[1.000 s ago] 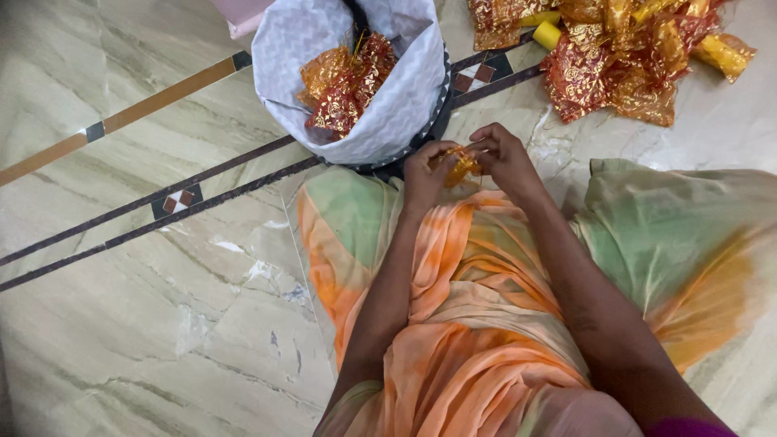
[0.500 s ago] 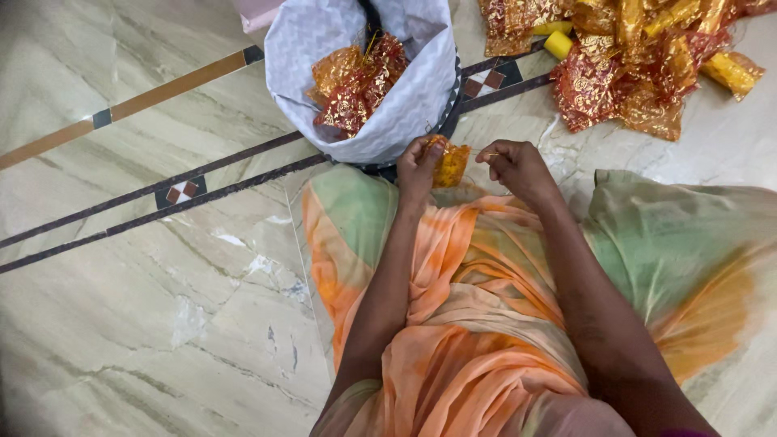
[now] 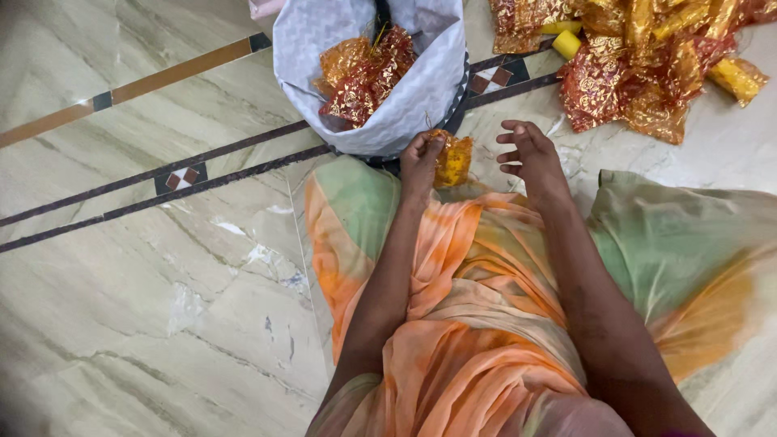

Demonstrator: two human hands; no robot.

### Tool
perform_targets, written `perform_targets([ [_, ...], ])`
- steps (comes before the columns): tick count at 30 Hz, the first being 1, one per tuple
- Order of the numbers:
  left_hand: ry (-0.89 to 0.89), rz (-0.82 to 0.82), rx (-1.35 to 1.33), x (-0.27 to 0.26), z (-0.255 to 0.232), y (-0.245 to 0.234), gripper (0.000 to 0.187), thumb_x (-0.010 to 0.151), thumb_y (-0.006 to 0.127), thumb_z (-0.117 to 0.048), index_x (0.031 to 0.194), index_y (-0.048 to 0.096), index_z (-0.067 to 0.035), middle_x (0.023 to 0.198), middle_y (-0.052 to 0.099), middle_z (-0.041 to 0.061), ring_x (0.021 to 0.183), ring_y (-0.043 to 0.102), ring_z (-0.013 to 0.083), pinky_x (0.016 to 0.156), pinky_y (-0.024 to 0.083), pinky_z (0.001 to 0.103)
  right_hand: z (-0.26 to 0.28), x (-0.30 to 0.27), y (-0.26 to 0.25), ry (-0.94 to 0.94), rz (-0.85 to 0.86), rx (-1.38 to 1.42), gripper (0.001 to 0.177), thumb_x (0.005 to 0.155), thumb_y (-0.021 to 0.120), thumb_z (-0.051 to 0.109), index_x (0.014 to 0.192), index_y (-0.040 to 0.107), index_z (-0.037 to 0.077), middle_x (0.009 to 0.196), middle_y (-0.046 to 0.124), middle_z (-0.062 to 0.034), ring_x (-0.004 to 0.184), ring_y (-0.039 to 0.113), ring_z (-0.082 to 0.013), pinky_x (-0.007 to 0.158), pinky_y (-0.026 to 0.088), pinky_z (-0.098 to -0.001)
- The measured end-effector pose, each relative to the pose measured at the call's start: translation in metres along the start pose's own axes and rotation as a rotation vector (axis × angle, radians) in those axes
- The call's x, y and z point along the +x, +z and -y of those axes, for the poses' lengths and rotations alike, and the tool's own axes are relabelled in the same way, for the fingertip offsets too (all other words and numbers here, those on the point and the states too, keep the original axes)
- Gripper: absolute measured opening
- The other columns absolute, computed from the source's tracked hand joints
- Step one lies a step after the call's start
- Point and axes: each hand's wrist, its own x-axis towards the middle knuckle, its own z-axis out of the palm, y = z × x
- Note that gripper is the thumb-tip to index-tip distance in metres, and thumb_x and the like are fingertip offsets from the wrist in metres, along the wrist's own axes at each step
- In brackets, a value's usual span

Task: The person sits on the floor and wraps small yellow cylindrical objects with red and gold patterned paper. They fold the paper around each cylinder and place the wrapped items into a white cloth bag.

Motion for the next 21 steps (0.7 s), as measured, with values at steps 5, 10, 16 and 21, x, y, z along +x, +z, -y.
perform_targets([
  [5,-0.001,0.006,0.008,-0.001,-0.003,0.001,0.022,0.1,0.071,-0.021,0.111,0.072,-0.003,0.097,0.071,-0.001,0.086,0.061,0.0046,0.079,0.05,0.023,-0.005,-0.002,0.009,-0.198,0.1,-0.329,0.036,0.103,0.06,0.028,0.135,0.06,0.012,0.122,0.063,-0.005,0.083,0.06,-0.0133,0.072,0.053,-0.029],
  [10,0.013,0.05,0.034,-0.002,0.0,0.002,0.022,0.102,0.07,-0.023,0.108,0.071,-0.002,0.096,0.071,0.0,0.087,0.061,0.0056,0.079,0.051,0.024,-0.014,0.003,0.02,-0.284,0.074,-0.671,0.03,0.099,0.066,0.022,0.124,0.065,0.005,0.094,0.069,-0.0083,0.07,0.062,-0.0136,0.067,0.051,-0.0292],
  [16,0.071,0.019,0.092,0.002,0.002,-0.001,0.025,0.105,0.063,-0.025,0.107,0.072,-0.002,0.102,0.073,0.002,0.093,0.063,0.0076,0.087,0.05,0.024,-0.025,0.01,0.006,-0.181,0.132,-0.562,0.025,0.107,0.057,0.02,0.098,0.072,0.003,0.069,0.061,-0.0046,0.065,0.055,-0.0109,0.061,0.045,-0.0288],
  [21,0.064,-0.03,0.038,0.005,0.012,-0.01,0.03,0.109,0.058,-0.027,0.11,0.074,-0.002,0.1,0.071,0.0,0.093,0.062,0.0077,0.087,0.049,0.024,-0.039,0.022,-0.009,-0.062,0.237,-0.164,0.027,0.11,0.054,0.021,0.093,0.069,0.006,0.073,0.06,0.0017,0.068,0.052,-0.0083,0.067,0.045,-0.0252],
])
